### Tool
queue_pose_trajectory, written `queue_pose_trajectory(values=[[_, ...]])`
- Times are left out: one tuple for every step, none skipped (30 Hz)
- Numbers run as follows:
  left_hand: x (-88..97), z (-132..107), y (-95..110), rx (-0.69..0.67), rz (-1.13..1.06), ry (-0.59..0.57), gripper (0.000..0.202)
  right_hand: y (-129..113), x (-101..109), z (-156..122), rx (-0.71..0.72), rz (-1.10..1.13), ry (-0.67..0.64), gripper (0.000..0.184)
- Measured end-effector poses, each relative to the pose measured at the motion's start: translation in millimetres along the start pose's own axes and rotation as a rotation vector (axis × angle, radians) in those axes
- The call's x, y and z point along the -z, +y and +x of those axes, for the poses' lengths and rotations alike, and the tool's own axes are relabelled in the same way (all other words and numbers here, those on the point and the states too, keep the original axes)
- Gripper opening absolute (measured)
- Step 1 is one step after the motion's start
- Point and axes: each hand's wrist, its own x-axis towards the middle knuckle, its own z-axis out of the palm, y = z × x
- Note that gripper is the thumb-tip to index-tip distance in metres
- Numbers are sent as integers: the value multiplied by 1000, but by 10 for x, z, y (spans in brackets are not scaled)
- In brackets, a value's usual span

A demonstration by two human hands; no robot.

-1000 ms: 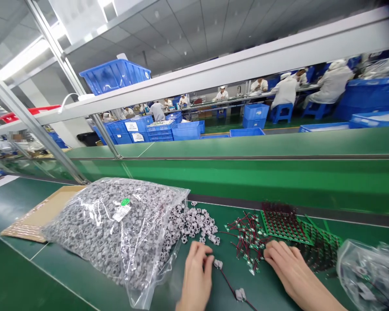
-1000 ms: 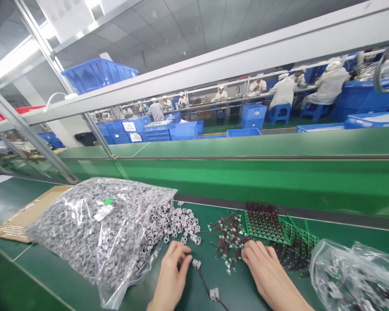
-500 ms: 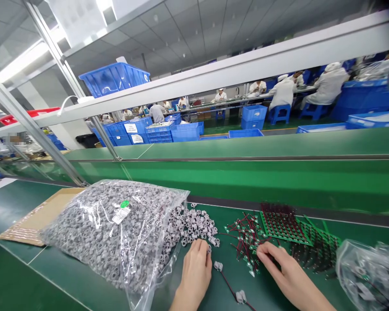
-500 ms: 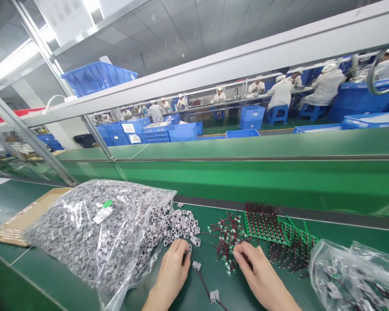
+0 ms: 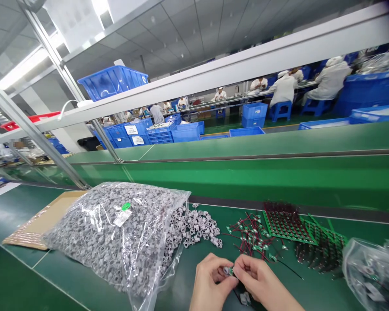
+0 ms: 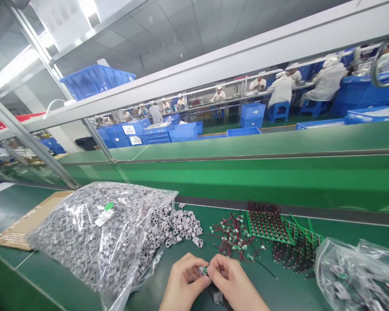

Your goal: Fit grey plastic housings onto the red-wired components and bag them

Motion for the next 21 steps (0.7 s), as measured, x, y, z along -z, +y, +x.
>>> queue_pose_trajectory(values=[[-5, -8, -68, 18, -95, -14, 23, 15, 14, 1, 0, 3, 10, 58], [-5, -15, -127, 38, -181, -22, 29, 36, 28, 1, -4, 9, 20, 58], [-2, -22, -172, 62, -251, -23, 36, 58, 39, 1, -11, 18, 30, 58], [1, -27, -199, 87, -295, -16, 43, 80, 47, 0, -20, 30, 35, 58], [5, -30, -208, 109, -318, 7, 49, 98, 51, -1, -30, 43, 35, 58], [8, -32, -201, 129, -323, 33, 54, 112, 50, -1, -43, 56, 27, 57], [9, -33, -182, 144, -313, 55, 58, 121, 46, 0, -55, 66, 14, 56], [8, -33, -157, 154, -298, 68, 60, 127, 40, 2, -68, 72, -2, 54], [5, -33, -132, 157, -282, 70, 62, 132, 32, 6, -79, 74, -13, 53], [0, -34, -112, 154, -270, 64, 62, 136, 25, 11, -90, 74, -20, 51], [-8, -36, -101, 146, -261, 50, 61, 140, 18, 15, -103, 76, -21, 49], [-16, -40, -101, 134, -255, 36, 60, 143, 13, 19, -115, 79, -18, 47], [-26, -44, -110, 118, -255, 29, 59, 145, 10, 19, -125, 84, -14, 45], [-35, -48, -125, 106, -256, 24, 58, 144, 9, 16, -129, 90, -9, 42], [-44, -51, -144, 97, -255, 24, 56, 139, 8, 8, -127, 91, 1, 39], [-52, -53, -163, 92, -248, 28, 53, 130, 8, -4, -113, 81, 13, 36], [-58, -54, -177, 89, -236, 30, 50, 116, 7, -19, -87, 58, 33, 33], [-62, -52, -185, 86, -218, 31, 46, 99, 4, -36, -55, 24, 57, 31], [-64, -49, -187, 83, -197, 29, 41, 79, -1, -52, -23, -18, 85, 29], [-65, -45, -182, 78, -173, 29, 36, 58, -8, -67, 4, -64, 112, 28], [-64, -40, -172, 72, -149, 28, 32, 38, -16, -80, 22, -105, 134, 28]])
